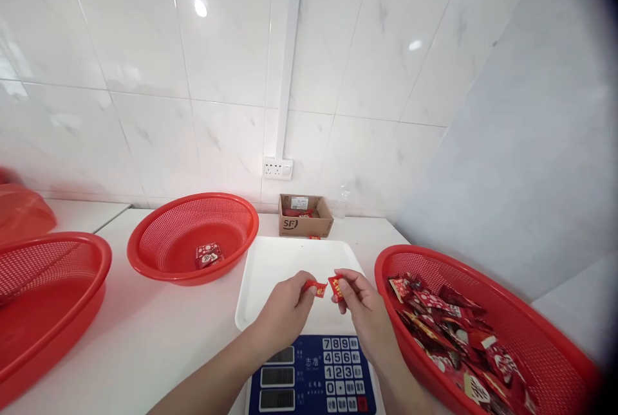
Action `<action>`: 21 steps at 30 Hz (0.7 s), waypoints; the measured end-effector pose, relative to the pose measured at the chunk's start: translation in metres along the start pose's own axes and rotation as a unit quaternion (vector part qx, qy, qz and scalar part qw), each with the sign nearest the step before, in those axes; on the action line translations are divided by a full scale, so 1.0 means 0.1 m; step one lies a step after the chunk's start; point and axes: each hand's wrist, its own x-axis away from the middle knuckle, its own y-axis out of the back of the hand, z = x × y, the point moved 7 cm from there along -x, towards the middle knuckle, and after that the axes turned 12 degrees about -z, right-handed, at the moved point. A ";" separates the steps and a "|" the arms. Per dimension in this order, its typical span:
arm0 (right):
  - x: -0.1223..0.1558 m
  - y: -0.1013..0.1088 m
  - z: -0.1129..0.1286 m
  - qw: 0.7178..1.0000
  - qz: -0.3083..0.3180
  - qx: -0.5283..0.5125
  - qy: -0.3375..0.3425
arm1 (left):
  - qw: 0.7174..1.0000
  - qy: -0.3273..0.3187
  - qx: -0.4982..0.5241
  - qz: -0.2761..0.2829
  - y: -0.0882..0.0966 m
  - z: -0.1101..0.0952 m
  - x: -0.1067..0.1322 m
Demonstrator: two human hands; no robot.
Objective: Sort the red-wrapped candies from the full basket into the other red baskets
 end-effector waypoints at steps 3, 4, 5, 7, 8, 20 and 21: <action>0.08 -0.09 0.01 0.999 0.019 -0.029 -0.003 | 0.982 0.085 0.169 0.002 0.01 0.03 0.09; 0.10 -0.12 0.01 0.999 0.021 -0.030 -0.004 | 0.964 0.118 0.236 0.006 -0.01 0.05 0.13; 0.13 -0.14 0.01 0.999 0.022 -0.025 -0.005 | 0.944 0.147 0.294 0.011 -0.03 0.05 0.16; 0.18 -0.18 0.02 1.000 0.022 -0.004 0.002 | 0.920 0.171 0.352 0.021 -0.08 0.04 0.21; 0.20 -0.20 0.04 1.000 0.022 0.012 0.012 | 0.916 0.172 0.361 0.027 -0.09 0.02 0.24; 0.40 -0.31 0.13 0.995 0.027 0.071 0.071 | 0.914 0.168 0.370 0.008 -0.09 0.00 0.32; 0.41 -0.31 0.15 0.995 0.026 0.066 0.070 | 0.920 0.158 0.359 -0.004 -0.06 0.00 0.32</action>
